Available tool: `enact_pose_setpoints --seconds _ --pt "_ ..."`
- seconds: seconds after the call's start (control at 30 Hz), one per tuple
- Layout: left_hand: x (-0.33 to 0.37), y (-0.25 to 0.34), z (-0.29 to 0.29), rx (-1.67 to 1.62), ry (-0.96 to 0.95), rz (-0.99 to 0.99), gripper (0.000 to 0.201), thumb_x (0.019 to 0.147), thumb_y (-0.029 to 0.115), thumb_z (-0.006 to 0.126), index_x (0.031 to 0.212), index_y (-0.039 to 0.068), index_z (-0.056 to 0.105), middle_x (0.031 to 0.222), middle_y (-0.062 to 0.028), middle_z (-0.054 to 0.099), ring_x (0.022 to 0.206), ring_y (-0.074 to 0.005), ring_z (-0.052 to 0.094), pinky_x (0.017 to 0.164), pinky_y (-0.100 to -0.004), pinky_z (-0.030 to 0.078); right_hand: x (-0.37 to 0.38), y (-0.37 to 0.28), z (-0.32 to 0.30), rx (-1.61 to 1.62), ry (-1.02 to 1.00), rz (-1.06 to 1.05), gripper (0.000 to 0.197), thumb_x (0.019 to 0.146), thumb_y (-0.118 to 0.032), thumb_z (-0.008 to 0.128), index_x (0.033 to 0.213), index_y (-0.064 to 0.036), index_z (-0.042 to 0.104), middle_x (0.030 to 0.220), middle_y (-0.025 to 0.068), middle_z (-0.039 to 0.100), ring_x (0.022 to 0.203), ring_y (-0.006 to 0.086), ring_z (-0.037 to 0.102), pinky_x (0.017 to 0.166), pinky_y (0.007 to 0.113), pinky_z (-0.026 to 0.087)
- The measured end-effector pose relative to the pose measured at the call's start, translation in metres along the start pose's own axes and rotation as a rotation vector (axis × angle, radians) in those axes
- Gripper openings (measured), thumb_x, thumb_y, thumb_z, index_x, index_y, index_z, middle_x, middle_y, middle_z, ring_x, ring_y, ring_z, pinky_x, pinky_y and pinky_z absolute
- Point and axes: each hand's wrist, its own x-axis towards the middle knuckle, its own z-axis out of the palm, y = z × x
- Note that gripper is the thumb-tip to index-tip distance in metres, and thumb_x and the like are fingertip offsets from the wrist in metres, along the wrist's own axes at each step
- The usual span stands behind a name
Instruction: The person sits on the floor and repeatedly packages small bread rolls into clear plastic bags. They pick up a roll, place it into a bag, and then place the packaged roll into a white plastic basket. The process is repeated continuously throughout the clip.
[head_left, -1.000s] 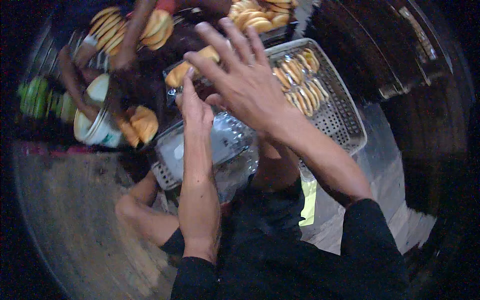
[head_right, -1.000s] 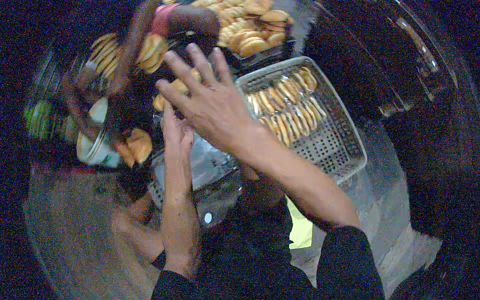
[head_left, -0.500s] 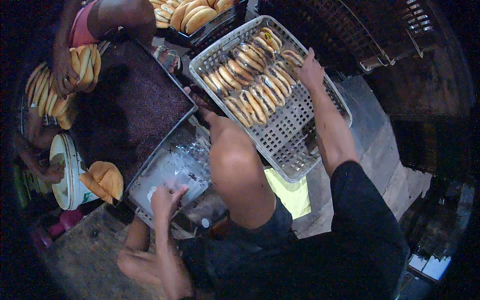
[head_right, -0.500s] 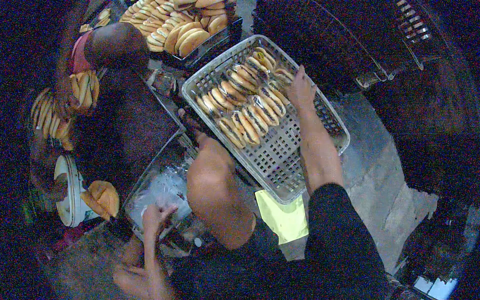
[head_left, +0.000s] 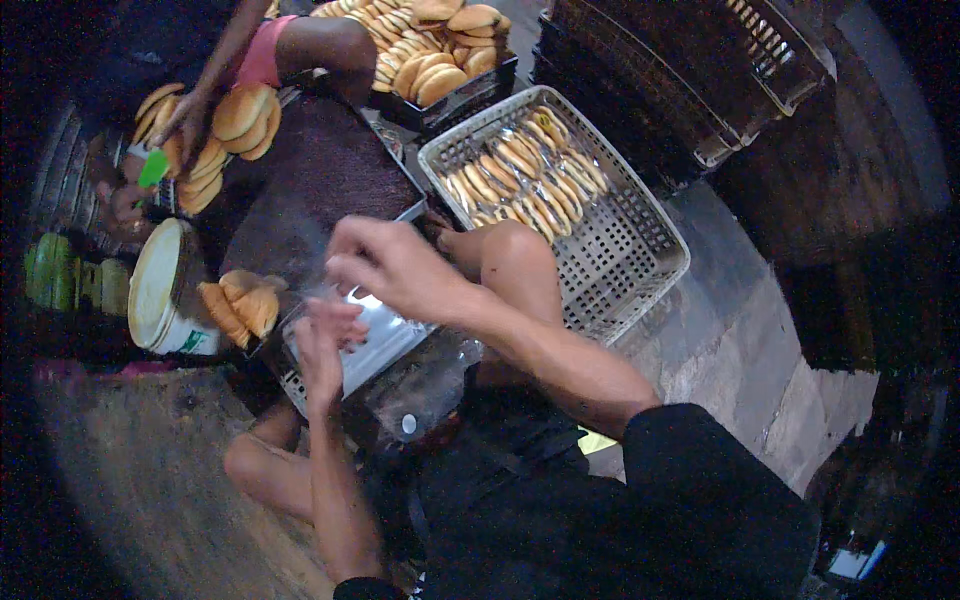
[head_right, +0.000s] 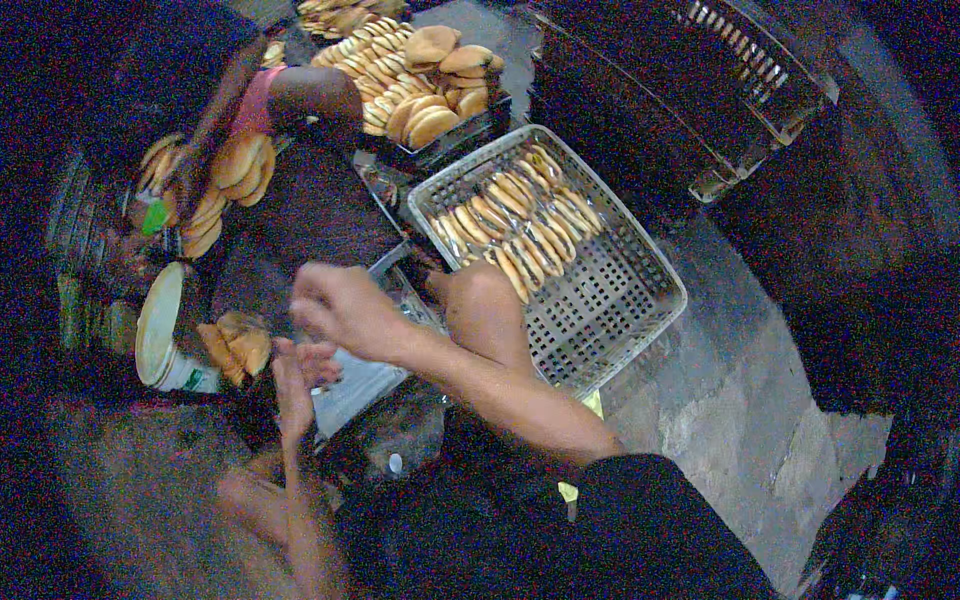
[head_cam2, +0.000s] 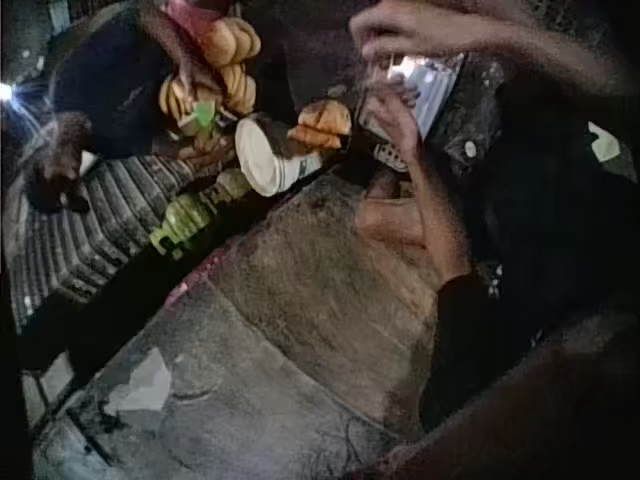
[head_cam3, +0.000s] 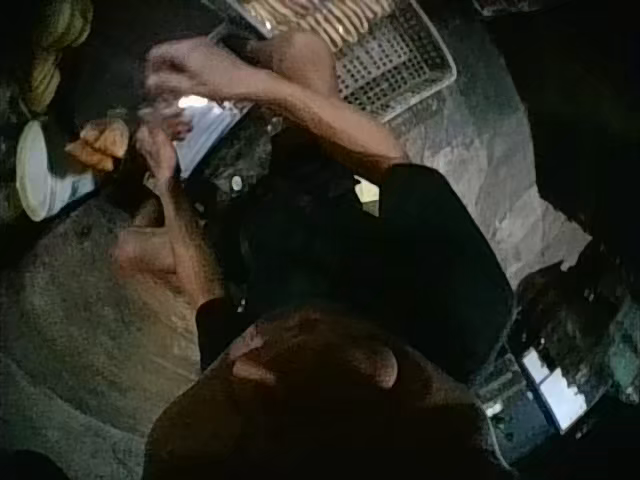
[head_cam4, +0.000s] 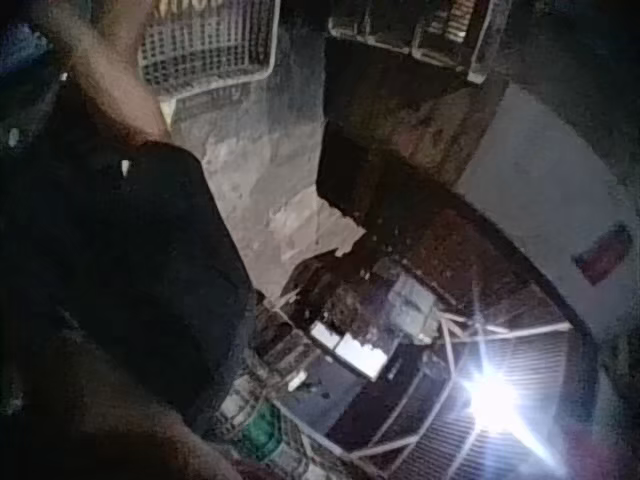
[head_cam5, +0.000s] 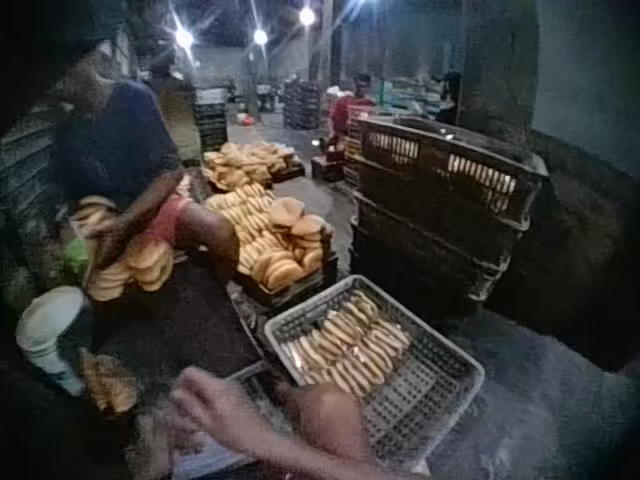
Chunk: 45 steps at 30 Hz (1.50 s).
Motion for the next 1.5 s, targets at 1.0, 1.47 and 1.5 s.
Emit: enact_pose_setpoints --seconds 1.0,1.47,1.5 --pt "0.019 -0.061 -0.168 -0.613 0.873 0.268 0.072 0.095 0.058 0.03 0.13 -0.004 0.039 0.132 -0.0188 0.048 0.103 -0.033 0.06 0.076 -0.0393 0.056 0.078 0.014 0.004 0.123 -0.216 0.408 0.059 0.08 -0.026 0.062 0.13 0.001 0.046 0.119 0.0132 0.058 0.106 0.0199 0.056 0.092 0.032 0.044" --pt "0.055 0.007 -0.042 -0.59 0.501 0.346 0.068 0.094 0.059 0.03 0.133 0.005 0.042 0.115 -0.0175 0.055 0.084 -0.0342 0.067 0.07 -0.0426 0.058 0.022 -0.006 -0.11 0.545 -0.084 0.327 0.054 0.082 -0.017 0.056 0.131 0.0036 0.044 0.121 0.0162 0.056 0.108 0.0216 0.056 0.096 0.029 0.042" --pt "0.054 0.008 -0.046 -0.559 0.502 0.356 0.066 0.095 0.058 0.03 0.134 0.005 0.04 0.116 -0.0176 0.055 0.082 -0.0347 0.067 0.069 -0.0431 0.058 0.019 -0.004 -0.119 0.595 -0.089 0.301 0.056 0.081 -0.017 0.052 0.132 0.0049 0.043 0.123 0.0175 0.055 0.11 0.0226 0.056 0.097 0.03 0.042"
